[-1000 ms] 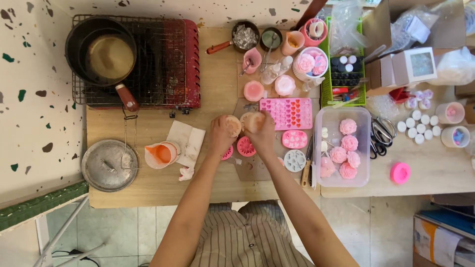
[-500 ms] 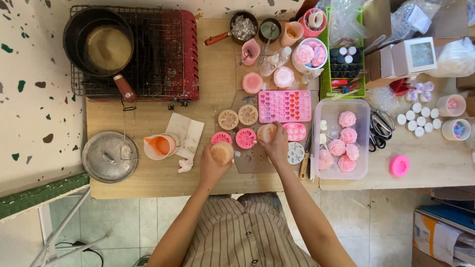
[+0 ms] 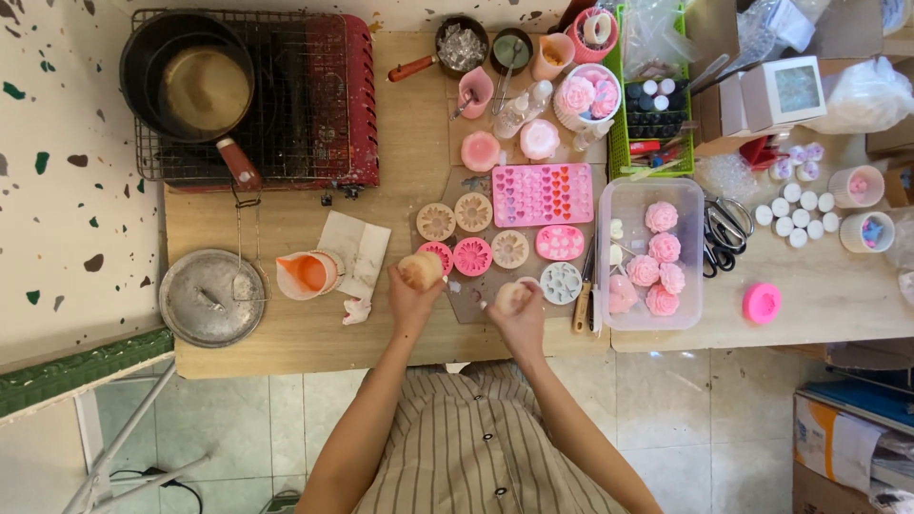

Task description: The recorder uses a heat gun and molds to create small wax decorative items.

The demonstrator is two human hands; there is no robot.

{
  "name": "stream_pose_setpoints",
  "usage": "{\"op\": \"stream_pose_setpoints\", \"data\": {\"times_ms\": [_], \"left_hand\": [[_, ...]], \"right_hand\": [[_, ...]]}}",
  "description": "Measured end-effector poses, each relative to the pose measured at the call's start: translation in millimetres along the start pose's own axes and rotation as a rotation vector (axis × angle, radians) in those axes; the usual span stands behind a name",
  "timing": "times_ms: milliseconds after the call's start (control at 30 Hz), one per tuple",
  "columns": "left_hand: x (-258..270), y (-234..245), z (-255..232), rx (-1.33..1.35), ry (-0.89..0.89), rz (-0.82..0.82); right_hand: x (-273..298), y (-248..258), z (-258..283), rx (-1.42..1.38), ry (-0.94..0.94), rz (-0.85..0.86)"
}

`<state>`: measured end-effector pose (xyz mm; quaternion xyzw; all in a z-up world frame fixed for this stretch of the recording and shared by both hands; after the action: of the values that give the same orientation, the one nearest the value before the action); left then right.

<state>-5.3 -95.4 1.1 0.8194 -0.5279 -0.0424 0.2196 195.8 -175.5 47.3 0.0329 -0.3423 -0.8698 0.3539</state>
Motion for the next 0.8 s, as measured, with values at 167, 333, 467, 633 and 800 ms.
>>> {"op": "stream_pose_setpoints", "data": {"times_ms": [167,333,467,633,800], "left_hand": [[-1,2,14,-0.019,-0.044,-0.033],[8,28,17,-0.139,-0.197,-0.014],[22,38,44,-0.253,-0.375,0.128],[38,27,55,-0.217,-0.534,0.278],[48,18,33,-0.193,-0.567,0.378]], "right_hand": [[11,-12,-11,0.147,0.398,0.073],[9,-27,-13,0.407,0.355,0.298],[2,-36,-29,0.402,0.443,0.255],[-3,-33,-31,0.458,0.377,0.179],[-4,-25,-24,0.407,0.382,0.09]]}}
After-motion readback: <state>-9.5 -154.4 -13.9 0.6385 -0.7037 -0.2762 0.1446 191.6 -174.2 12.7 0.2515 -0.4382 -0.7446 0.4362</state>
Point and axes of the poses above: each hand's wrist, its own x-axis away from the middle knuckle, its own y-axis out of the back of the hand, z = x × y, the point moved 1 cm from there along -x, towards the middle knuckle, and after that the axes turned 15 degrees about -z, right-handed, at the moved point
